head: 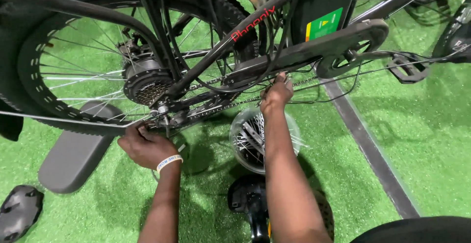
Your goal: The person secures wires on the rear wheel and chain area of an electric bicycle using white zip ties and a cutting tool. They then move to the handlebars to organize cables and later walk around the workspace carrying a container of zip ties.
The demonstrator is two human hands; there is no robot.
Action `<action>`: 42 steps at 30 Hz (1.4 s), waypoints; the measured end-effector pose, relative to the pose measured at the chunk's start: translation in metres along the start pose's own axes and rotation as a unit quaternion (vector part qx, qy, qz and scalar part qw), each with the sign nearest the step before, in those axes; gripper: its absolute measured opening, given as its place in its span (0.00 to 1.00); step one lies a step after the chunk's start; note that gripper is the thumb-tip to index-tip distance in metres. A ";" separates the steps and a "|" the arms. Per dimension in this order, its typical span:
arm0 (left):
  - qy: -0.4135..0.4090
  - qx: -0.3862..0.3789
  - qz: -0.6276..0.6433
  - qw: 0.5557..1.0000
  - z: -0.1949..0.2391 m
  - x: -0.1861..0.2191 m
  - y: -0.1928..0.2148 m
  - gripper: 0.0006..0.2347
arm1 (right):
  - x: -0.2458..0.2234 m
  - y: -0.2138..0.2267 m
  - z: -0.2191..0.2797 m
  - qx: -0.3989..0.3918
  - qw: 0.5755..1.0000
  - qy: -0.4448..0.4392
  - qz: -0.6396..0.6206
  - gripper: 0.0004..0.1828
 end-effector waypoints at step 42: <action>0.093 -0.120 0.084 0.985 -0.037 -0.011 0.037 0.04 | 0.065 -0.037 0.001 0.148 0.824 0.401 0.372 0.12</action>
Point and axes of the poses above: each hand's wrist, its own z-axis away from the middle knuckle, its own y-axis out of the back of the hand, x = y × z, the point moved 1 cm from there along -z, towards the middle knuckle, and after that the axes turned 6 degrees about x, right-handed, at the moved point
